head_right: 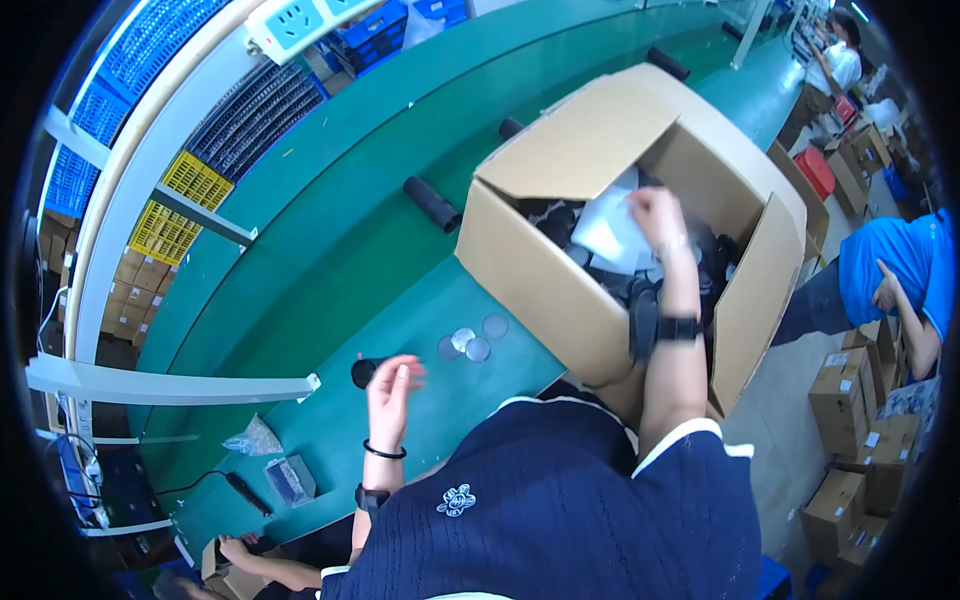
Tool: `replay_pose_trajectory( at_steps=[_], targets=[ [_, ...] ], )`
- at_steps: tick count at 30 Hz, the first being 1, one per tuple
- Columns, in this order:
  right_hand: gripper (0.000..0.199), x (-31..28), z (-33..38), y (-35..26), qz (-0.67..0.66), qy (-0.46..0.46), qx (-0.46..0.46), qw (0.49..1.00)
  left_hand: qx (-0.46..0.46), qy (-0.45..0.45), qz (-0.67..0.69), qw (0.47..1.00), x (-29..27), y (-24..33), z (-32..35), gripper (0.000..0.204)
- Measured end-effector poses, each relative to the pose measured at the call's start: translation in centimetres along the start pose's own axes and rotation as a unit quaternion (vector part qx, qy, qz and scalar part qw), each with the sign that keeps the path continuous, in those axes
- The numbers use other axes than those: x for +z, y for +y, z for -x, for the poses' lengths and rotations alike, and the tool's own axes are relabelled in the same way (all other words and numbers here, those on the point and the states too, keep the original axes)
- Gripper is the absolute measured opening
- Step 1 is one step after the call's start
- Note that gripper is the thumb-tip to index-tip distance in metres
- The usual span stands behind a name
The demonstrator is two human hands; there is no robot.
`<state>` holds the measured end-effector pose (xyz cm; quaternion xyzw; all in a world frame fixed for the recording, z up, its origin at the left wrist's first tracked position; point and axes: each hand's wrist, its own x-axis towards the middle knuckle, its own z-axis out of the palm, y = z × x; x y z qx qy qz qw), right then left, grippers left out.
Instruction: Assembling small electronic components and packing them into cardboard boxes.
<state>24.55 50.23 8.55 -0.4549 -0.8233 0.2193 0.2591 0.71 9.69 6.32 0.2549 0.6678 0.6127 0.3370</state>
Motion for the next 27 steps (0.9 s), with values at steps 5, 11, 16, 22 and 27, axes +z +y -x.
replay_pose_trajectory(
  at_steps=[5, 11, 16, 22, 27],
  targets=[
    [0.018, -1.2, 10.2, -12.0, -0.202, -0.122, -0.240, 0.942, -0.210, -0.216, 0.391, 0.870, 3.3, -1.1, -2.4, 0.065],
    [0.019, 3.9, 16.6, -15.5, -0.297, -0.310, -0.327, 0.842, -0.239, -0.219, 0.553, 0.767, 3.9, -1.8, -2.4, 0.059],
    [0.016, 5.2, 17.3, -16.0, -0.348, -0.332, -0.285, 0.829, -0.161, -0.119, 0.360, 0.911, 3.9, -3.2, -1.6, 0.041],
    [0.049, 7.4, 16.9, -15.0, -0.458, -0.386, 0.067, 0.798, -0.012, -0.061, 0.207, 0.976, 4.1, -3.6, -1.2, 0.023],
    [0.058, 8.2, 14.6, -15.4, -0.418, -0.477, 0.134, 0.762, -0.016, -0.094, 0.163, 0.982, 3.1, -3.8, -0.4, 0.017]
  ],
)
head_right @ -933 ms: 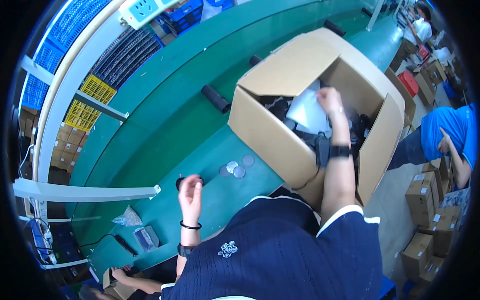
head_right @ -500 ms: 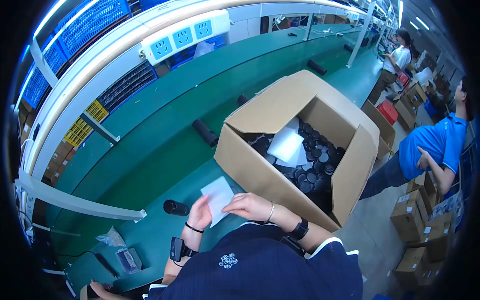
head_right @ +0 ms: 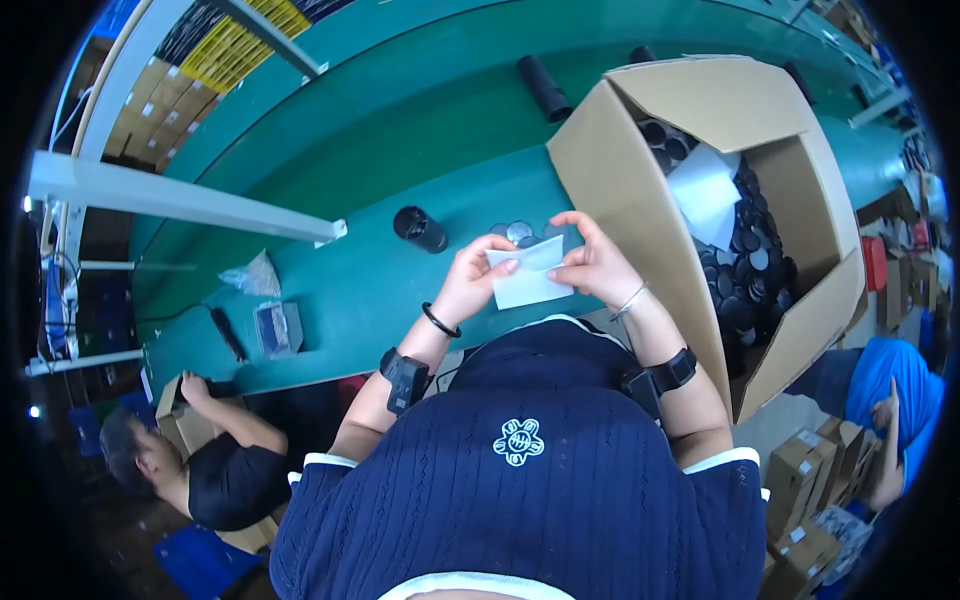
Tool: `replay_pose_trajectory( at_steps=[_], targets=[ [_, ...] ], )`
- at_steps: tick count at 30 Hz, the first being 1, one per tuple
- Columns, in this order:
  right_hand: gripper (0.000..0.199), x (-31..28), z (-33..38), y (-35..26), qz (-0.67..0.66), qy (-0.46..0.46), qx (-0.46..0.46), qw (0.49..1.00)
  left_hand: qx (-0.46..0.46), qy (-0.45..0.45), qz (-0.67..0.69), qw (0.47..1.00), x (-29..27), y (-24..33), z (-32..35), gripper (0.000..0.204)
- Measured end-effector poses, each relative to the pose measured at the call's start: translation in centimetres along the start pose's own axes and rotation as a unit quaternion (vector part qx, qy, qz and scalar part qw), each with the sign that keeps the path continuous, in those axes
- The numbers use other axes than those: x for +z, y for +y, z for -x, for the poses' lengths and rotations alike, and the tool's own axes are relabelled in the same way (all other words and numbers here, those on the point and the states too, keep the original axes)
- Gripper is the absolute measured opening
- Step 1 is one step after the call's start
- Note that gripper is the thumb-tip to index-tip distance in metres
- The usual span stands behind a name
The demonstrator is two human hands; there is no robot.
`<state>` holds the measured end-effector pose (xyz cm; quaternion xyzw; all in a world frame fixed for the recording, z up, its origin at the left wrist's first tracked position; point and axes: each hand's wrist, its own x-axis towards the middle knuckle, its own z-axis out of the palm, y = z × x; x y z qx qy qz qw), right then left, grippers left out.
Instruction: Assembling small electronic components and packing them into cardboard boxes.
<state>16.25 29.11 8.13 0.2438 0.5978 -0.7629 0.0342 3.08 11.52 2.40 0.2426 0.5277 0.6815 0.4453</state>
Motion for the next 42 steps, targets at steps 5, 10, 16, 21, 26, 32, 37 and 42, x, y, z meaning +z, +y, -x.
replay_pose_trajectory(
  at_steps=[5, 10, 16, 21, 26, 32, 37, 42],
  targets=[
    [0.031, 0.4, -1.1, 0.7, -0.007, -0.029, 0.055, 0.998, 0.027, -0.037, -0.176, 0.983, -0.8, -0.3, 1.9, 0.023],
    [0.014, 0.8, -1.6, 1.0, 0.023, -0.036, 0.085, 0.995, 0.110, 0.006, -0.208, 0.972, -0.3, 0.1, 3.1, 0.030],
    [0.013, 0.0, -2.4, 1.8, -0.107, -0.080, 0.090, 0.987, 0.182, 0.059, -0.301, 0.934, -1.2, 0.3, 3.2, 0.020],
    [0.012, 0.8, -2.5, 2.1, -0.176, -0.036, 0.098, 0.979, 0.173, 0.070, -0.286, 0.940, -1.6, 0.5, 3.5, 0.022],
    [0.012, -0.8, -3.5, 3.0, -0.146, -0.046, 0.059, 0.987, 0.202, 0.304, -0.235, 0.901, -4.3, -0.8, 5.4, 0.056],
    [0.017, 0.6, -4.4, 0.4, -0.028, -0.054, -0.023, 0.998, 0.212, 0.310, -0.434, 0.819, -11.6, -1.7, 2.3, 0.077],
    [0.019, 2.0, -6.7, -1.9, 0.017, -0.094, -0.083, 0.992, 0.094, 0.122, -0.240, 0.959, -10.4, -1.9, 0.6, 0.069],
    [0.014, 2.1, -8.9, -2.1, 0.140, -0.106, -0.108, 0.978, 0.013, 0.034, -0.163, 0.986, -5.8, -2.5, 1.7, 0.078]
  ],
)
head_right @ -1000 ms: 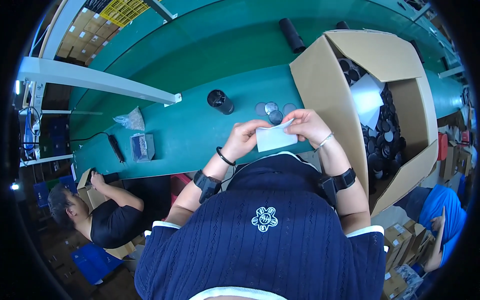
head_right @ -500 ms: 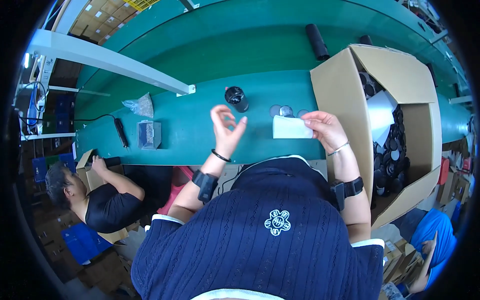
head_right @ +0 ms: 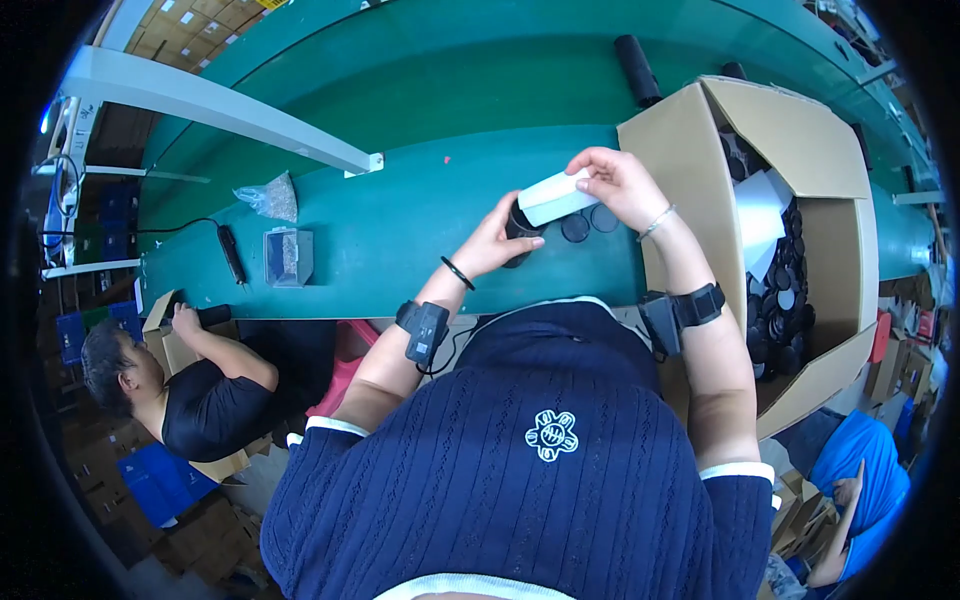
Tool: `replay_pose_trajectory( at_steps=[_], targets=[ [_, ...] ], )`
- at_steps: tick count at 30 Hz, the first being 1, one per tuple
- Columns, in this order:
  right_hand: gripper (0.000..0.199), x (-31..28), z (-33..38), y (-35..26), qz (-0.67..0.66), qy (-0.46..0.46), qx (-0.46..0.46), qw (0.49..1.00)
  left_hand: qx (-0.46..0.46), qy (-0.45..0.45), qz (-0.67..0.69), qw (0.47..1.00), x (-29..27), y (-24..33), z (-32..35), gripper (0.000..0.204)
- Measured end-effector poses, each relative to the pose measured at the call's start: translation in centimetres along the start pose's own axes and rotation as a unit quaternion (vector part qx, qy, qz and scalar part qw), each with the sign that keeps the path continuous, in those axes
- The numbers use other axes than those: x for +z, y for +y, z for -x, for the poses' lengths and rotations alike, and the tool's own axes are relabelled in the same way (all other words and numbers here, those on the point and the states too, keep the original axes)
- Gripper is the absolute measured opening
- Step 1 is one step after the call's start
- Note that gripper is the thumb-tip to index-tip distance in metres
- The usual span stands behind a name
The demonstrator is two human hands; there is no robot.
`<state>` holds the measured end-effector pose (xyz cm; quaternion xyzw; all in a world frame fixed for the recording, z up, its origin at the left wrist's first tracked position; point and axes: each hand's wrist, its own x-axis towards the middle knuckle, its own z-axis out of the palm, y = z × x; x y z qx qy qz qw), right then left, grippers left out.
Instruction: Assembling small electronic components and packing them into cardboard boxes.
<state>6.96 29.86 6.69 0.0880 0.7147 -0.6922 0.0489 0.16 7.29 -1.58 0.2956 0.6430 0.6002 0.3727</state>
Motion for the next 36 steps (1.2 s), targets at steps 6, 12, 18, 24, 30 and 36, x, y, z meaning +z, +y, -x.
replay_pose_trajectory(
  at_steps=[6, 12, 18, 24, 30, 36],
  targets=[
    [0.014, 1.5, 0.4, -1.8, 0.369, -0.018, -0.078, 0.926, 0.038, 0.024, 0.039, 0.998, 0.9, -1.9, 0.5, 0.069],
    [0.018, 2.9, 0.5, -3.1, 0.452, -0.051, -0.218, 0.864, -0.065, 0.028, 0.093, 0.993, 1.1, -0.5, 0.3, 0.056],
    [0.024, 4.3, 0.0, -3.3, 0.534, -0.084, -0.252, 0.803, 0.069, 0.056, -0.005, 0.996, 1.9, -0.4, 1.0, 0.065],
    [0.024, 5.7, -0.3, -3.6, 0.560, -0.066, -0.275, 0.779, -0.078, 0.038, 0.110, 0.990, 1.5, -1.4, 0.6, 0.074],
    [0.026, 6.2, -0.4, -3.4, 0.535, -0.135, -0.230, 0.801, 0.034, 0.083, -0.017, 0.996, 1.8, -1.8, 1.2, 0.074],
    [0.034, 7.1, 0.1, 0.1, 0.496, -0.121, -0.165, 0.844, 0.039, 0.111, -0.143, 0.983, 1.6, -2.6, 1.6, 0.076]
  ],
)
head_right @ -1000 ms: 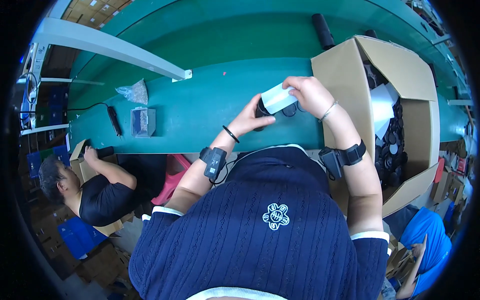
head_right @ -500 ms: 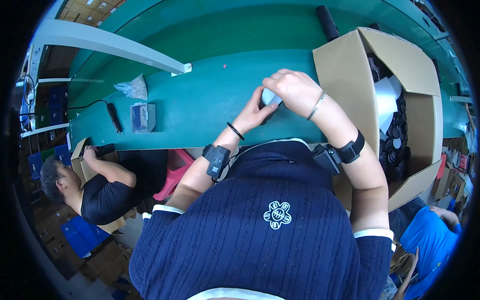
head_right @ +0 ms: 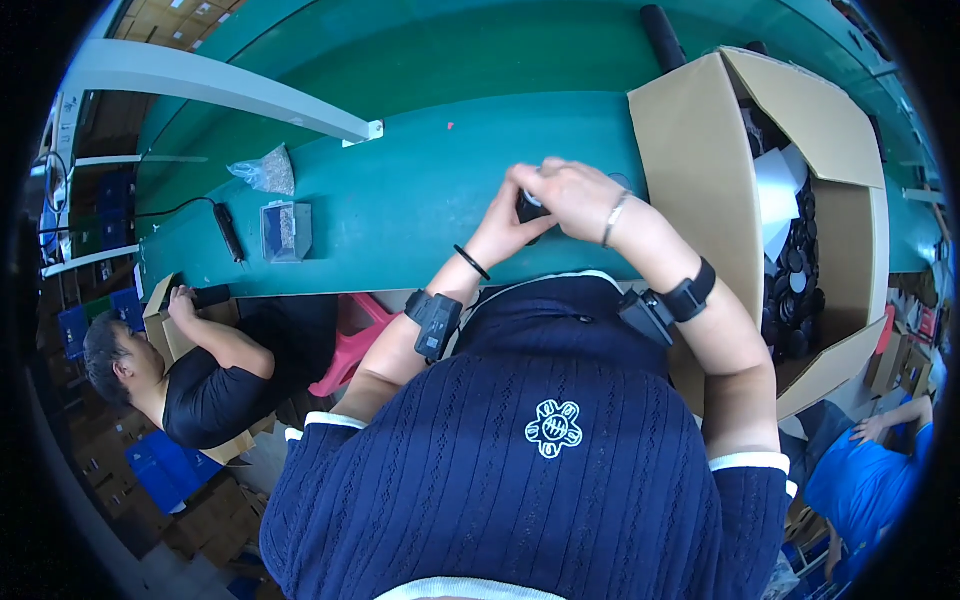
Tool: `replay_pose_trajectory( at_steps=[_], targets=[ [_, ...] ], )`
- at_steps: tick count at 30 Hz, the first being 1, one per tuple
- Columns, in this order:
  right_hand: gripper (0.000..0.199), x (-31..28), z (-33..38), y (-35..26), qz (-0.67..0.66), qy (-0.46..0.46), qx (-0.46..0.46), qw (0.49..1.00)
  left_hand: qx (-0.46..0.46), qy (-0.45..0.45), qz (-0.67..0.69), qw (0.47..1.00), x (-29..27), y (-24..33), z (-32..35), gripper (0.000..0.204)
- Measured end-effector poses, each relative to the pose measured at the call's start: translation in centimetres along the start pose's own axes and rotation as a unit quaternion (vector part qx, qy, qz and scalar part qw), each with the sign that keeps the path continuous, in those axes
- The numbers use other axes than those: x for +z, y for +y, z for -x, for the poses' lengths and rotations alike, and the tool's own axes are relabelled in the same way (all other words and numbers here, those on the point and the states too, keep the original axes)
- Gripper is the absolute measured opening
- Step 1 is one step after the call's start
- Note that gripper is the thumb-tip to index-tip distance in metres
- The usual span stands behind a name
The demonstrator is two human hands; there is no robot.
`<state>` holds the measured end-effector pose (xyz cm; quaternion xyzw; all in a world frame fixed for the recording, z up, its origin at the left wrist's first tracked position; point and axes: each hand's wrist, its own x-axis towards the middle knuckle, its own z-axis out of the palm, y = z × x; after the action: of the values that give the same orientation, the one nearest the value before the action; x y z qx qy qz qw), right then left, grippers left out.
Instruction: Assembling small electronic components and packing them into cardboard boxes.
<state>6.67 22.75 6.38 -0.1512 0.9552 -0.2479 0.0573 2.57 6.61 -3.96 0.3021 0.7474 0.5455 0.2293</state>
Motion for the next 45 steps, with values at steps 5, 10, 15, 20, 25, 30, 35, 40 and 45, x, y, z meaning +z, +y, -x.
replay_pose_trajectory(
  at_steps=[5, 10, 15, 20, 25, 30, 35, 40, 45],
  targets=[
    [0.030, 0.4, 2.0, 1.7, 0.015, 0.026, -0.039, 0.999, 0.069, -0.009, -0.029, 0.997, -1.6, 2.5, 0.6, 0.072],
    [0.028, 1.2, 3.0, 1.5, -0.041, 0.040, -0.048, 0.997, 0.160, -0.053, -0.117, 0.979, -2.9, 3.2, 1.8, 0.034],
    [0.024, 2.2, 3.6, 1.5, -0.084, 0.022, -0.055, 0.995, 0.140, -0.065, -0.146, 0.977, -2.8, 4.2, 2.6, 0.025],
    [0.021, 2.9, 3.8, 1.3, -0.098, 0.023, -0.087, 0.991, 0.148, -0.072, -0.178, 0.970, -2.7, 3.6, 3.4, 0.026],
    [0.020, 2.8, 3.7, 0.9, -0.102, 0.022, -0.078, 0.991, 0.135, -0.070, -0.185, 0.971, -2.6, 3.8, 3.5, 0.025],
    [0.022, 2.7, 3.5, 0.9, -0.076, 0.007, -0.076, 0.994, 0.153, -0.061, -0.187, 0.969, -2.6, 3.7, 3.5, 0.023],
    [0.019, 2.8, 3.6, 1.0, -0.063, 0.013, -0.087, 0.994, 0.138, -0.058, -0.186, 0.971, -2.6, 3.8, 3.5, 0.020],
    [0.017, 3.6, 3.5, 1.2, -0.052, -0.006, -0.089, 0.995, 0.157, -0.058, -0.196, 0.966, -2.3, 3.9, 3.7, 0.018],
    [0.024, 3.5, 3.6, 0.8, -0.070, -0.001, -0.040, 0.997, 0.149, -0.061, -0.204, 0.966, -2.4, 3.9, 3.9, 0.018]
  ],
)
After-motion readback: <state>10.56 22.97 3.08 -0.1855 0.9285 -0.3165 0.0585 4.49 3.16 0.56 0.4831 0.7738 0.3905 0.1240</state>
